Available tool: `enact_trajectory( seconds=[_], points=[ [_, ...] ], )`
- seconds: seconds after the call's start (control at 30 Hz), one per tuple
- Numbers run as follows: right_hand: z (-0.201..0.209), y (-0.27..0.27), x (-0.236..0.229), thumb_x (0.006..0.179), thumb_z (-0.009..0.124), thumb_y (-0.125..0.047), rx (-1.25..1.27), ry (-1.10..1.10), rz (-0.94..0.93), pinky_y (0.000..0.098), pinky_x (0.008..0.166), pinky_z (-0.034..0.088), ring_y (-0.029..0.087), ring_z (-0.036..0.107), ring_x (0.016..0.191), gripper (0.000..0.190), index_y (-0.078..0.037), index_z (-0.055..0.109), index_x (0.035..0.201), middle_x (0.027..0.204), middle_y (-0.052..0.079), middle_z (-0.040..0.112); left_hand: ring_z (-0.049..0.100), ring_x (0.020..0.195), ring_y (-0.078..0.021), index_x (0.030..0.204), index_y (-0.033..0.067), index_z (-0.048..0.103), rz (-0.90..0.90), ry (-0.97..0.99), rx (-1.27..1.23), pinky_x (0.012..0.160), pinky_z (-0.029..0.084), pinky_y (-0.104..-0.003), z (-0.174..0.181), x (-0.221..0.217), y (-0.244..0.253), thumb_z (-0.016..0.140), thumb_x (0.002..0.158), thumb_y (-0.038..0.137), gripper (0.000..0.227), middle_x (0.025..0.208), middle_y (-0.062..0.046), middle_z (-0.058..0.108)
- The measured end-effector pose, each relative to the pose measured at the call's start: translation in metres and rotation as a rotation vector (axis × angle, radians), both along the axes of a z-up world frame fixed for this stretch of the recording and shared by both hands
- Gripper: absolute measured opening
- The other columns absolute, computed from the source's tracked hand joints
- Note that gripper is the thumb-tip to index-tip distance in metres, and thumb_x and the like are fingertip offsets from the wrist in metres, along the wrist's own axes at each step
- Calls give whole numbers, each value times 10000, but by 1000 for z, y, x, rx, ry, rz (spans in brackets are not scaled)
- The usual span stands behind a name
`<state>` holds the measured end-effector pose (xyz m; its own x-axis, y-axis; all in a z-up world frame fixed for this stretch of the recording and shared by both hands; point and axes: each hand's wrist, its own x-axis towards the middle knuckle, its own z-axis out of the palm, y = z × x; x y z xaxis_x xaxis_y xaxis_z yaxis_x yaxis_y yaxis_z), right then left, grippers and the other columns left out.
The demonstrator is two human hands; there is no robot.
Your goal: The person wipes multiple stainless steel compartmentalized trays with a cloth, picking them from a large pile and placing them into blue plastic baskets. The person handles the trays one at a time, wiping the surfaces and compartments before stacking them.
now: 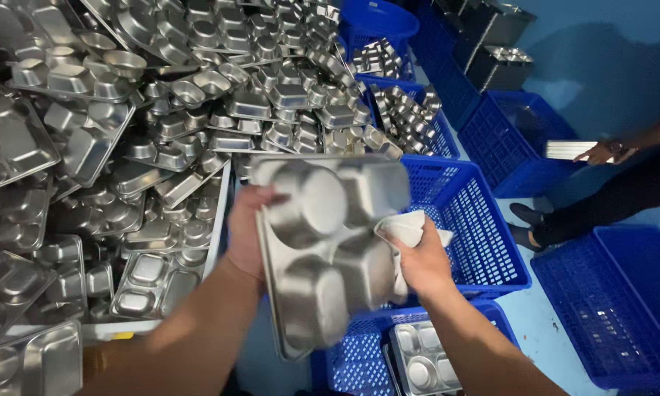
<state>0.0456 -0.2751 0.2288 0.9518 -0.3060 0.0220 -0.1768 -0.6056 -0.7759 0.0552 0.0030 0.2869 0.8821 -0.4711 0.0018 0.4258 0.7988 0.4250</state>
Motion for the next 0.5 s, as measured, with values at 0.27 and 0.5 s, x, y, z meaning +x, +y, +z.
enact_trajectory(
  seconds=[0.27, 0.5],
  points=[
    [12, -32, 19, 826, 643, -145, 863, -28, -155, 459, 858, 619, 312, 725, 1015, 450, -30, 577, 1256, 1155, 159, 703, 709, 1082, -375, 1317, -13, 608, -177, -42, -65, 990, 573, -503, 2, -7, 3, 594, 813, 402, 653, 1215, -236, 698],
    [75, 32, -4, 986, 530, -389, 1040, -45, -49, 428, 942, 507, 257, 627, 1059, 471, -116, 627, 1357, 1178, 90, 663, 716, 945, -373, 1320, -36, 613, -277, -27, 268, 871, 579, -507, -20, 0, -25, 625, 824, 355, 633, 1122, -256, 704]
  ],
)
